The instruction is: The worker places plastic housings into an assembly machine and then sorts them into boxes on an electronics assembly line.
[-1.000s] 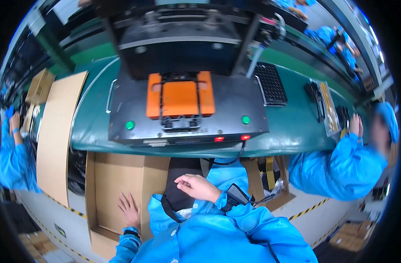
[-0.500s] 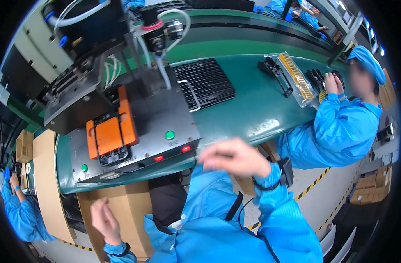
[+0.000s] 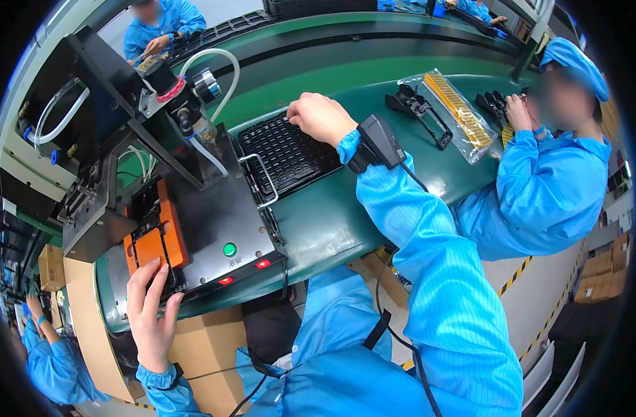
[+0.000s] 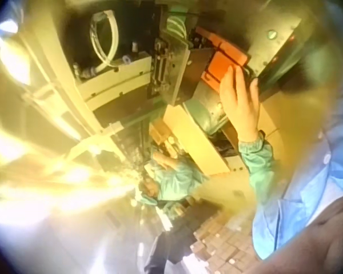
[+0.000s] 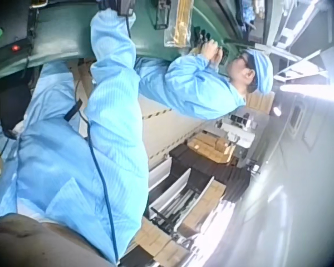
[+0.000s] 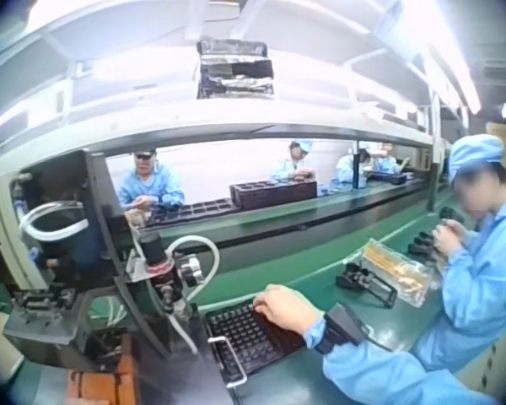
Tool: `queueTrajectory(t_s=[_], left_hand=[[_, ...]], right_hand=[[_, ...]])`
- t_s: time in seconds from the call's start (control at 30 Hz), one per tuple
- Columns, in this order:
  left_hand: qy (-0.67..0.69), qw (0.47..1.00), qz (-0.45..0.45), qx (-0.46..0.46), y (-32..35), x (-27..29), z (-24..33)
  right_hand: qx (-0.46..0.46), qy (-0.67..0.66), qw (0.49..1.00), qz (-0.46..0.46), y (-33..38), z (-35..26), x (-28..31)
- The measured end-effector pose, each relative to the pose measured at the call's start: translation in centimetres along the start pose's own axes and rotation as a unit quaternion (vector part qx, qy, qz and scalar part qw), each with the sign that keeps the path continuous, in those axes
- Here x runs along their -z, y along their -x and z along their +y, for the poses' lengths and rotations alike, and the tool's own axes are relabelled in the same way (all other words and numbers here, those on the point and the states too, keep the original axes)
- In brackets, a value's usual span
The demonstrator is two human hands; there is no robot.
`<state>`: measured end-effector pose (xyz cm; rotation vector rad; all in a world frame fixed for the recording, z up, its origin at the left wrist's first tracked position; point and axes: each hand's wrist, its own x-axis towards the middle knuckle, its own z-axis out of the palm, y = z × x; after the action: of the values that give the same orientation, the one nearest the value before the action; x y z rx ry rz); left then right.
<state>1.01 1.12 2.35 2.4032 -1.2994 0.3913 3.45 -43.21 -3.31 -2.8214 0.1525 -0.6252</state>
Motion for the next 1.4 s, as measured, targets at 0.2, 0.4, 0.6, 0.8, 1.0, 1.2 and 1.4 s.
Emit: queueTrajectory(t_s=[0.2,0.4,0.6,0.8,1.0,1.2,1.4], left_hand=[[-0.035,0.999,0.014,0.020,-0.4,0.1,-0.6],[-0.089,0.995,-0.009,-0.044,-0.4,0.8,-0.9],[-0.060,0.994,0.026,-0.086,-1.0,0.7,-1.7],[-0.058,0.989,0.081,-0.109,0.0,-0.7,-3.4],[-0.128,0.957,0.145,-0.217,2.9,0.6,-4.2],[-0.020,0.954,0.268,-0.129,15.6,5.8,2.5],[-0.049,0.870,0.467,0.149,22.5,6.6,5.0]], right_hand=[[0.023,0.023,0.999,-0.010,-1.3,0.9,-1.9],[0.041,0.028,0.998,-0.028,-2.5,0.7,-1.9],[0.042,0.049,0.997,-0.049,-2.9,1.3,-1.3],[0.040,0.068,0.994,-0.078,-3.6,-0.1,-0.7],[0.020,0.025,0.990,-0.139,-5.2,-0.3,-0.6],[0.042,-0.007,0.983,-0.180,-5.9,2.1,-1.0],[0.046,-0.026,0.988,-0.147,-5.8,2.4,-0.3]])
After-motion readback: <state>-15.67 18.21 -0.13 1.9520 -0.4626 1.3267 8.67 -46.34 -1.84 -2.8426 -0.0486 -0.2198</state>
